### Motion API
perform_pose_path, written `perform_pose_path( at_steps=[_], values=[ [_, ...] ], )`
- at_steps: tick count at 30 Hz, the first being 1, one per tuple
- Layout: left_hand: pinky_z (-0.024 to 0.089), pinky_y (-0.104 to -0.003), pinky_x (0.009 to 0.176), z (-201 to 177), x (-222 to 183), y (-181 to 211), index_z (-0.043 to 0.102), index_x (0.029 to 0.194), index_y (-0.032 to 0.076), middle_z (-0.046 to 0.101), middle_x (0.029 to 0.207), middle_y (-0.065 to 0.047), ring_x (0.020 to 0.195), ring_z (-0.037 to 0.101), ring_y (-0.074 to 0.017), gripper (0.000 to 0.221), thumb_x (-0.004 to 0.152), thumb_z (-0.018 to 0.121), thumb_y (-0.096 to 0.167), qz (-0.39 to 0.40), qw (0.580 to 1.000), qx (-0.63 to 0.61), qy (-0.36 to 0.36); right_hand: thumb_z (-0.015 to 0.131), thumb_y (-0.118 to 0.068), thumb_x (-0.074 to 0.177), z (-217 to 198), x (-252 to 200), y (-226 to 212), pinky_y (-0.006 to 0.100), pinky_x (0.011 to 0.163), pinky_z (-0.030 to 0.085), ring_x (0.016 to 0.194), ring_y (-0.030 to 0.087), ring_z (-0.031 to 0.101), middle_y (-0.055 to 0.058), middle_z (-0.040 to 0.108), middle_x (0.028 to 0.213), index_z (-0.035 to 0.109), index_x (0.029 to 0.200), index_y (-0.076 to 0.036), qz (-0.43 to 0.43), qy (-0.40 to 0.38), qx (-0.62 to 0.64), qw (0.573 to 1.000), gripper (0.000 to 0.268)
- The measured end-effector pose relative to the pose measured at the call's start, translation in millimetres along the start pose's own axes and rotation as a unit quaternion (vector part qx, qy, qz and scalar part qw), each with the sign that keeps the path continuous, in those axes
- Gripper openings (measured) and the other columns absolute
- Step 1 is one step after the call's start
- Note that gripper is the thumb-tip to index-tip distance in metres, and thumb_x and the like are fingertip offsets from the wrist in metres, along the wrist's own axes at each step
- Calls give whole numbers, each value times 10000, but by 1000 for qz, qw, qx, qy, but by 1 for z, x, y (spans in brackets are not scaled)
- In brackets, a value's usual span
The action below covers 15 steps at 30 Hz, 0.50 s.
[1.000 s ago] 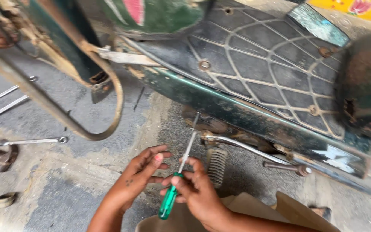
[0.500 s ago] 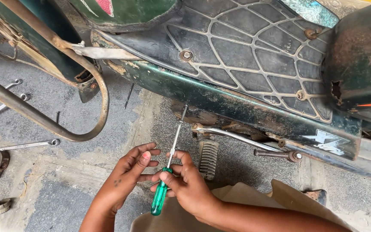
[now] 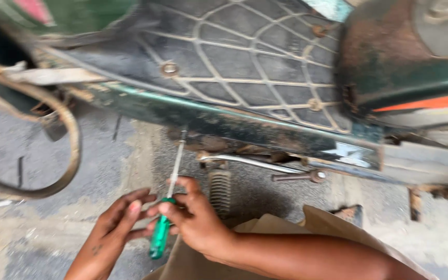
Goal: The person sits on the floor beside a green scooter and uses a green-handled screwdriver to unscrew a screw from the scooter's lower body panel near the footrest. They keep turning the screwdriver for most of the episode, at one point steadying the screw with the other hand, while wrenches lie on the floor nearby.
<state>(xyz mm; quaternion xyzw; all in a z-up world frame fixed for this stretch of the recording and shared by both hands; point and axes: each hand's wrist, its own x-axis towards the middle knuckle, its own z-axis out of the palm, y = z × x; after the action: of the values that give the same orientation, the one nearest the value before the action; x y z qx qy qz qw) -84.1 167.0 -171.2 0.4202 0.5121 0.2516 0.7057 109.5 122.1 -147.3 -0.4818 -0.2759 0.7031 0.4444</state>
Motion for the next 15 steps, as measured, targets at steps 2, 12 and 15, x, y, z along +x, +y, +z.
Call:
perform_pose_path(
  at_steps=[2,12,15],
  values=[
    [600,-423,895,-8,7,-29,556,1396,80,713,1313,-107,1176,697,-245,556,952,507,411,-42,999,24,2,542,-120,1036,-4,0,-3,357,770,608,910,225,730,148,707,1122,328,1471,-104,0,1,1,1000,486],
    [687,-473,761,-26,-20,-91,661,1349,48,789,955,-184,879,774,-278,756,939,388,620,-116,989,-65,-61,469,-120,1058,23,-4,9,327,803,619,952,216,715,93,684,1174,264,1540,-116,-46,21,103,993,524],
    [682,-449,701,-18,-30,-81,665,1213,-50,800,881,-200,812,798,-280,755,945,338,576,-98,990,-89,-55,472,-106,1055,28,-14,0,319,760,609,913,194,717,106,685,1162,308,1547,-87,-58,34,93,993,519]
  ],
)
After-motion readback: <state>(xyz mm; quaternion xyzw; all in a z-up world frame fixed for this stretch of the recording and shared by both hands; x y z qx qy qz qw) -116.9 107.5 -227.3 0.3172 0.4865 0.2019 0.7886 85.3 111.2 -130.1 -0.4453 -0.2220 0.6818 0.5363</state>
